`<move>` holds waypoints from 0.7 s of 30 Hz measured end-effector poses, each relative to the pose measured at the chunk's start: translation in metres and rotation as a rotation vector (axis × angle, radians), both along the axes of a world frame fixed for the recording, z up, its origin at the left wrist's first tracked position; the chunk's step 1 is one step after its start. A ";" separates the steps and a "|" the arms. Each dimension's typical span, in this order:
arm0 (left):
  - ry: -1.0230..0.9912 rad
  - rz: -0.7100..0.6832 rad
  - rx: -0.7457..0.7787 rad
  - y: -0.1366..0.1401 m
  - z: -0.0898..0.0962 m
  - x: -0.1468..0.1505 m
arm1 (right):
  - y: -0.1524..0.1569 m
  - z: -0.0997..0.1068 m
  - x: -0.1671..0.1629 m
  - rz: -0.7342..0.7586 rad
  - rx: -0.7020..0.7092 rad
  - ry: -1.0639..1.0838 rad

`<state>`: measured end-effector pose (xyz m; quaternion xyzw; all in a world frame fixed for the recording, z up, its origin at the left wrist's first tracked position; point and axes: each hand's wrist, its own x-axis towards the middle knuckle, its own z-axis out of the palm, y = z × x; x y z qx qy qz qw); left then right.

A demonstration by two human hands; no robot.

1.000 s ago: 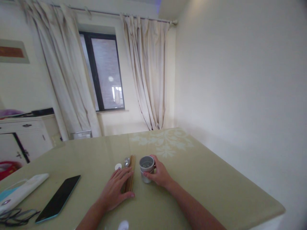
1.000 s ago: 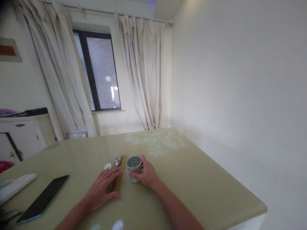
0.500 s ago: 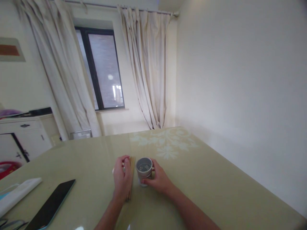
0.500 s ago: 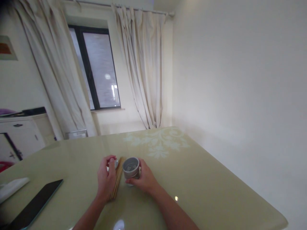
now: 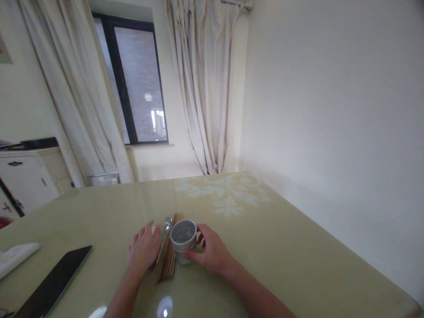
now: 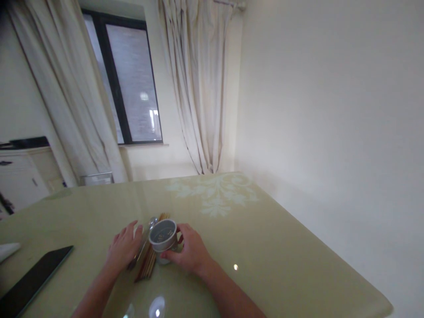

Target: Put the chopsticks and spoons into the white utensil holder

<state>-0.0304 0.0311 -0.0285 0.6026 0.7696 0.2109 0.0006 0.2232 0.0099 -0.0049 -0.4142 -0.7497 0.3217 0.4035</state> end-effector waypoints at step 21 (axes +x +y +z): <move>-0.371 -0.147 0.385 0.005 0.014 0.001 | -0.003 0.000 -0.019 -0.076 -0.015 0.056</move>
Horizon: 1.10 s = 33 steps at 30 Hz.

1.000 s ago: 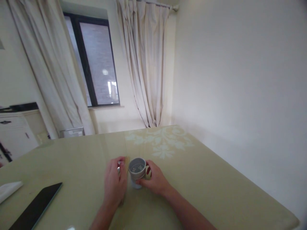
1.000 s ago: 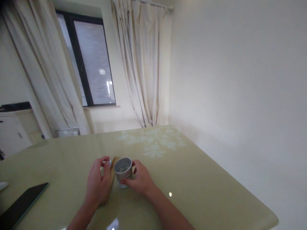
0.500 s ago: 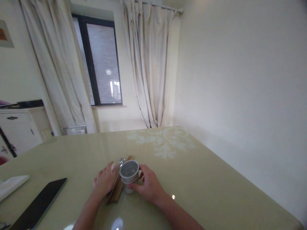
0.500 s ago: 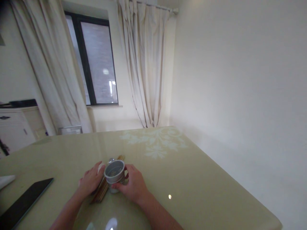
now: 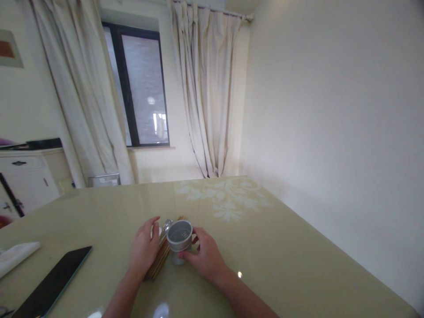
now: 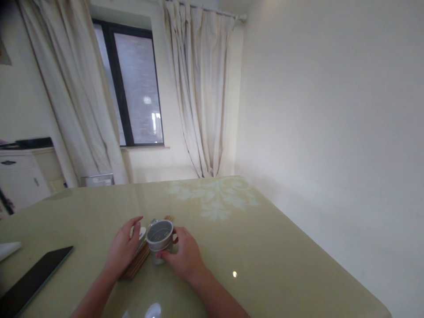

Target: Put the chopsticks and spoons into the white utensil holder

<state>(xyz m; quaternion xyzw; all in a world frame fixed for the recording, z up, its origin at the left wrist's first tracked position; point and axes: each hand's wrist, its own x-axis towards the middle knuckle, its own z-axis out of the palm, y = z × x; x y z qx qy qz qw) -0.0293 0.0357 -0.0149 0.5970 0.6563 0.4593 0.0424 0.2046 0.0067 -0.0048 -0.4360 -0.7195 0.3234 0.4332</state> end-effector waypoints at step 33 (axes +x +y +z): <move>0.573 -0.011 -0.374 -0.026 0.004 0.033 | 0.007 0.043 0.084 0.650 -0.406 0.114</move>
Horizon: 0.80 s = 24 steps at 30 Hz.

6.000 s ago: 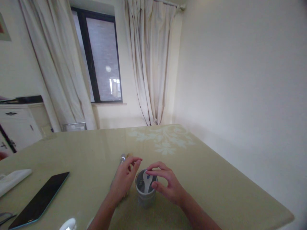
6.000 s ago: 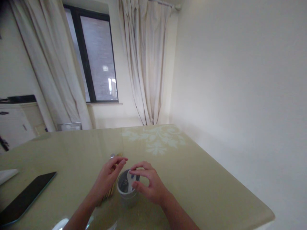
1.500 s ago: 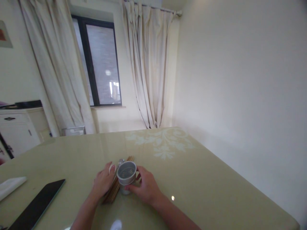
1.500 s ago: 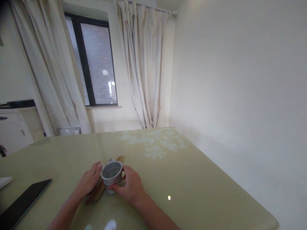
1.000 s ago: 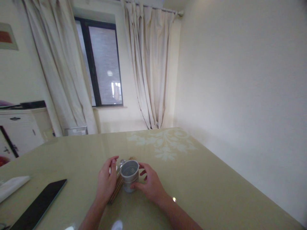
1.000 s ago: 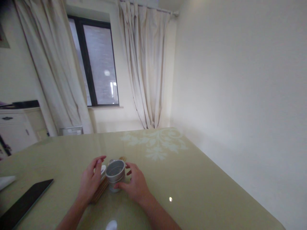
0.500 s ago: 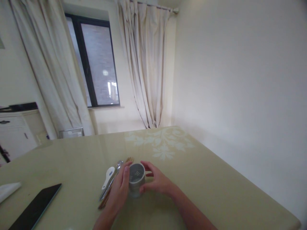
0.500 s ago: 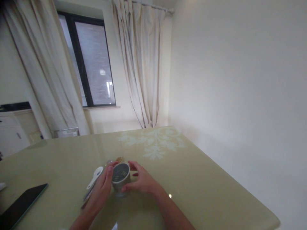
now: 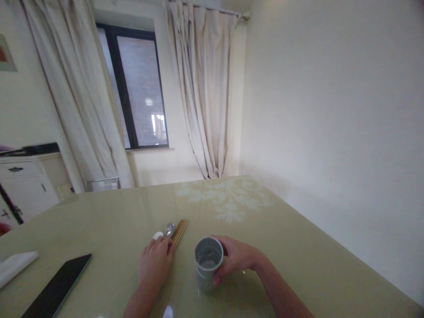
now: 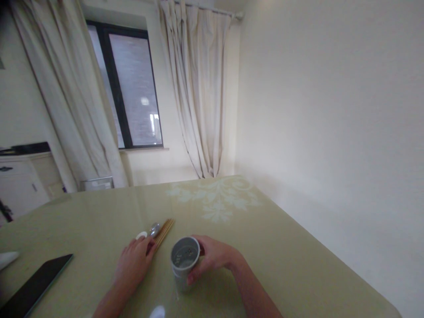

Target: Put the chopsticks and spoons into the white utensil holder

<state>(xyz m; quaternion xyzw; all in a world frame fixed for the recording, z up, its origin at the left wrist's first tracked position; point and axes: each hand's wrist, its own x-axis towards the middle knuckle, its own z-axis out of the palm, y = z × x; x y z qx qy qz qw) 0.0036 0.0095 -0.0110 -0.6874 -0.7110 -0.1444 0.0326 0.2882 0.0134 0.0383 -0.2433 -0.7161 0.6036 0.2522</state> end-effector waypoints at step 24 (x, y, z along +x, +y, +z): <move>-0.574 -0.336 0.103 -0.013 0.002 0.050 | 0.020 -0.043 -0.033 -0.576 -0.123 0.222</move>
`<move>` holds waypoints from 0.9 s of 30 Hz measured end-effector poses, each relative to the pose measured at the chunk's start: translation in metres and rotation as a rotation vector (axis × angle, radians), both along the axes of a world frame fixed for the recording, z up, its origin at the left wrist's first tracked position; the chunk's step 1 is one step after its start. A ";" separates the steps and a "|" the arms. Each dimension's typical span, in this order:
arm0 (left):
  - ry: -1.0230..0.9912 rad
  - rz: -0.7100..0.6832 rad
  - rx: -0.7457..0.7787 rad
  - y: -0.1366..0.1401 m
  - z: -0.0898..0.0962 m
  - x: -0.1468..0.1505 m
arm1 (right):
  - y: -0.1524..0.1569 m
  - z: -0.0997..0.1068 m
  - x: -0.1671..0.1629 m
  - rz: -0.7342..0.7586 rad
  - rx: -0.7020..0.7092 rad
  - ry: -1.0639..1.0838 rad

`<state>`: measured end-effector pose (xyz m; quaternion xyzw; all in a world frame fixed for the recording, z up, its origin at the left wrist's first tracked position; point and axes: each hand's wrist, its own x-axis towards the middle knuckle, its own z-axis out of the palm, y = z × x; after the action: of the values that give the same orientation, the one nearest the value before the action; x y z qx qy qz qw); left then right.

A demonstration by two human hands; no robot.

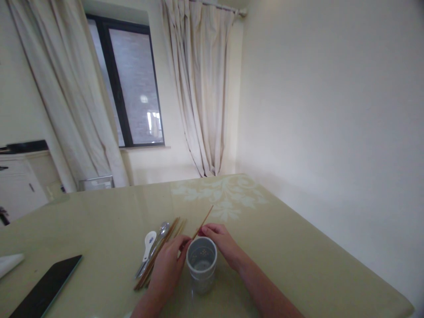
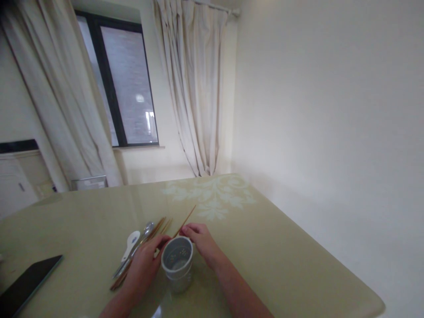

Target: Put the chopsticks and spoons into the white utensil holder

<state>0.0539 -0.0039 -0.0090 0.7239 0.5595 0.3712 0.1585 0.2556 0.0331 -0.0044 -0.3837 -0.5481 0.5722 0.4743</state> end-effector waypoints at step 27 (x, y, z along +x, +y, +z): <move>0.638 0.281 -0.136 0.001 0.009 -0.024 | -0.014 0.033 0.008 -0.148 0.259 0.000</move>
<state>0.0301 -0.0028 -0.0001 0.7071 0.6985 0.1065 -0.0288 0.2633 0.0196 0.0284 -0.3587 -0.5875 0.4602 0.5607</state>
